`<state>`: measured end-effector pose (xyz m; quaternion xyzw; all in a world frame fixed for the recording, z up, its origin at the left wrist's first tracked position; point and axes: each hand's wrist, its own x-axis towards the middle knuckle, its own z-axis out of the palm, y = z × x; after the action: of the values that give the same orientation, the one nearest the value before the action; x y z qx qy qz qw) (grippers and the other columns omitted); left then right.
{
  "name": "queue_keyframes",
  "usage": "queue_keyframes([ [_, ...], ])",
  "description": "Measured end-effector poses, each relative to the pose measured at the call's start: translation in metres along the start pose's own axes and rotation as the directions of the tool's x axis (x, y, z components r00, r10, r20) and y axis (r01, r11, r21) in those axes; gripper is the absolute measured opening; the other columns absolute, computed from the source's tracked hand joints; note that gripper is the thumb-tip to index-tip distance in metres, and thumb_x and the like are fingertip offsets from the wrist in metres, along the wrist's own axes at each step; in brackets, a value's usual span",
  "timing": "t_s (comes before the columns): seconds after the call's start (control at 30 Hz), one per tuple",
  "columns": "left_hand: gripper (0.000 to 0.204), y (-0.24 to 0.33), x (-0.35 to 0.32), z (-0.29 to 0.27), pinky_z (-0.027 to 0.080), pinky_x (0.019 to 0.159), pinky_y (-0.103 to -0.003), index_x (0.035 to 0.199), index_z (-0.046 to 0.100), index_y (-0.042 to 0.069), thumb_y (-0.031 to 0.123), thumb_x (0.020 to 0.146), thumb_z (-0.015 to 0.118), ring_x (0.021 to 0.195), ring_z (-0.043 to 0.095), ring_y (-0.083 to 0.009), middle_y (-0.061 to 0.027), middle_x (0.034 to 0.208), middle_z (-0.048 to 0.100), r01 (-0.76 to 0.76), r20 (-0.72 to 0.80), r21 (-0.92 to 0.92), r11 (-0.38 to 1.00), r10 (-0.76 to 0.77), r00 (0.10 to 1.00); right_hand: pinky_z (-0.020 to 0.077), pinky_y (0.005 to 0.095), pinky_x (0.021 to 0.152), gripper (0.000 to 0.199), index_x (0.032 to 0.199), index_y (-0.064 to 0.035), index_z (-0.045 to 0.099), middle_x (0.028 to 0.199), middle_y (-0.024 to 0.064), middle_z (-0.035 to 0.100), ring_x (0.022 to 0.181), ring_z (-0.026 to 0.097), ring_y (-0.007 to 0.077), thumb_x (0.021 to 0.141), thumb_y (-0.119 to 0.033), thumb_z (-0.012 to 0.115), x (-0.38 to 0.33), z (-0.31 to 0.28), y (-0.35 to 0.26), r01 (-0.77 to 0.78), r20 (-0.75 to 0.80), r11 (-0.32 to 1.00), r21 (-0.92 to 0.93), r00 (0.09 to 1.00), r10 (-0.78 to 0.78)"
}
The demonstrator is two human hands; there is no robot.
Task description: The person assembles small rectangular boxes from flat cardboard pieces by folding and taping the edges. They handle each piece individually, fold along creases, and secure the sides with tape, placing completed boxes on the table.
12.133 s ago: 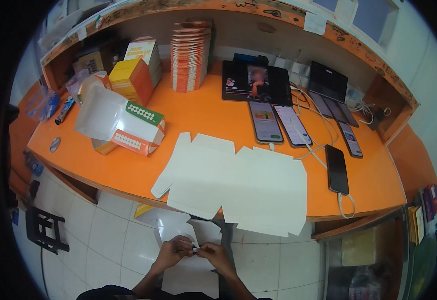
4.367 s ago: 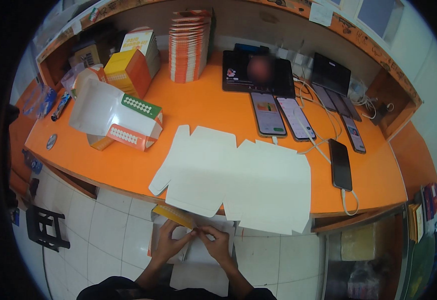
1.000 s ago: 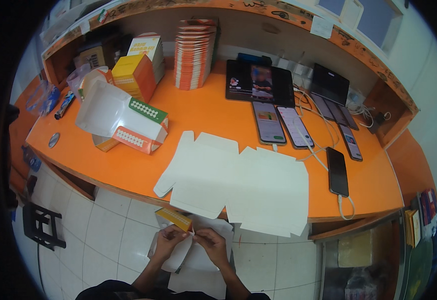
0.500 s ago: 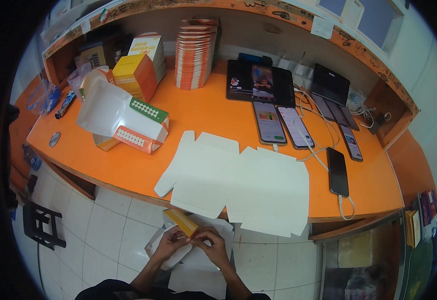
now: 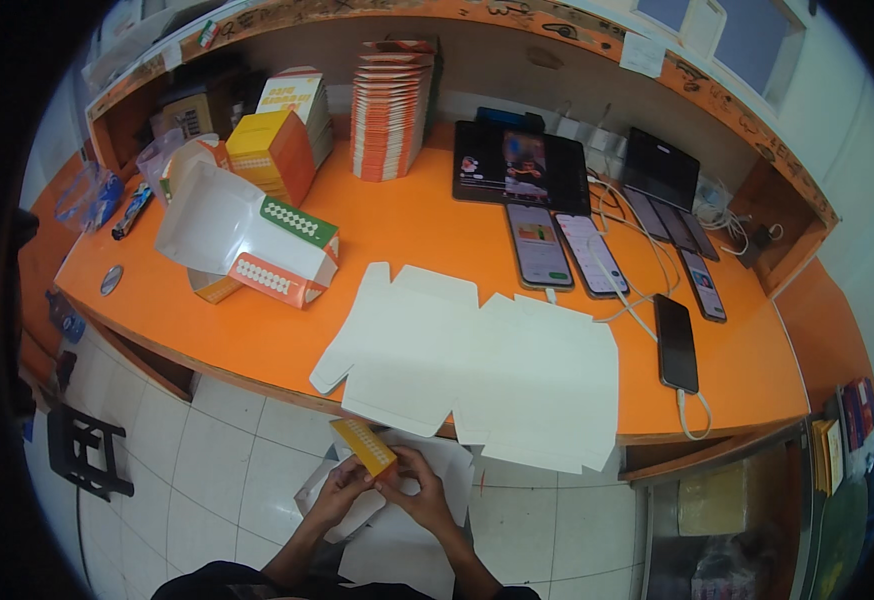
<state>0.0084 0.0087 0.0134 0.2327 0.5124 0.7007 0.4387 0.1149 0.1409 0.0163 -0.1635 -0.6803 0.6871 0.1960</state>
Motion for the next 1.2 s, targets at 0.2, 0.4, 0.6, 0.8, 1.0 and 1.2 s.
queue_keyframes([
  [0.2,0.028,0.009,0.001,0.008,0.045,0.092,-0.028,0.116,0.058,0.0,0.011,0.09,0.06,0.099,0.059,-0.014,-0.007,0.106,0.063,0.074,0.012,0.153,0.985,-0.077,0.997,0.0439,0.0306,0.093,0.049,0.126,-0.0039,0.049,0.12,0.0077,0.057,0.109,0.055,0.0156,0.082,-0.005,0.069,-0.005,0.0,0.008,0.009,0.018,0.997,-0.073,1.0,-0.008],
  [0.4,0.027,0.061,-0.01,0.023,0.046,0.091,-0.028,0.114,0.058,-0.001,0.008,0.089,0.061,0.1,0.059,-0.015,-0.0096,0.107,0.063,0.039,0.179,0.369,0.929,-0.112,0.977,0.0453,0.0265,0.088,0.029,0.116,-0.0013,0.056,0.111,0.0071,0.06,0.101,0.058,0.0149,0.087,-0.002,0.058,-0.001,-0.007,0.025,-0.034,-0.265,0.989,0.145,0.961,0.072],
  [0.6,0.04,0.092,-0.016,0.008,0.043,0.097,-0.038,0.12,0.051,0.001,0.01,0.085,0.068,0.112,0.054,-0.023,-0.0131,0.119,0.056,-0.182,0.045,0.274,0.944,0.176,0.983,0.0464,0.028,0.084,0.019,0.106,-0.0014,0.059,0.1,0.0091,0.063,0.091,0.059,0.0174,0.089,-0.006,0.052,-0.001,-0.025,0.014,-0.076,-0.463,0.93,0.36,0.85,0.249],
  [0.8,0.059,0.072,-0.011,0.023,0.037,0.1,-0.039,0.136,0.029,0.003,0.017,0.089,0.062,0.121,0.043,-0.0273,-0.0154,0.131,0.045,-0.058,0.068,0.494,0.868,0.028,0.997,0.0429,0.0281,0.086,0.022,0.108,-0.001,0.059,0.103,0.009,0.061,0.095,0.056,0.0165,0.093,-0.015,0.052,0.0,-0.012,0.01,-0.052,-0.472,0.942,0.331,0.856,0.213],
  [1.0,0.046,0.047,-0.006,0.019,0.033,0.102,-0.033,0.137,0.029,0.003,0.019,0.097,0.044,0.122,0.04,-0.0242,-0.0167,0.128,0.045,0.035,-0.032,0.388,0.921,-0.024,0.999,0.0395,0.0296,0.095,0.036,0.126,-0.0019,0.047,0.117,0.0105,0.055,0.11,0.051,0.018,0.093,-0.016,0.054,-0.003,-0.005,-0.002,-0.097,-0.313,0.98,0.173,0.938,0.148],
  [1.2,0.043,0.053,-0.012,-0.007,0.036,0.1,-0.031,0.136,0.034,0.002,0.018,0.098,0.044,0.118,0.044,-0.0208,-0.0145,0.125,0.049,0.048,-0.104,0.259,0.965,-0.022,0.994,0.0358,0.0343,0.102,0.069,0.144,-0.0047,0.019,0.135,0.0145,0.039,0.12,0.045,0.0227,0.091,-0.019,0.061,-0.006,0.008,-0.011,-0.061,-0.101,0.977,0.203,0.991,0.083],
])
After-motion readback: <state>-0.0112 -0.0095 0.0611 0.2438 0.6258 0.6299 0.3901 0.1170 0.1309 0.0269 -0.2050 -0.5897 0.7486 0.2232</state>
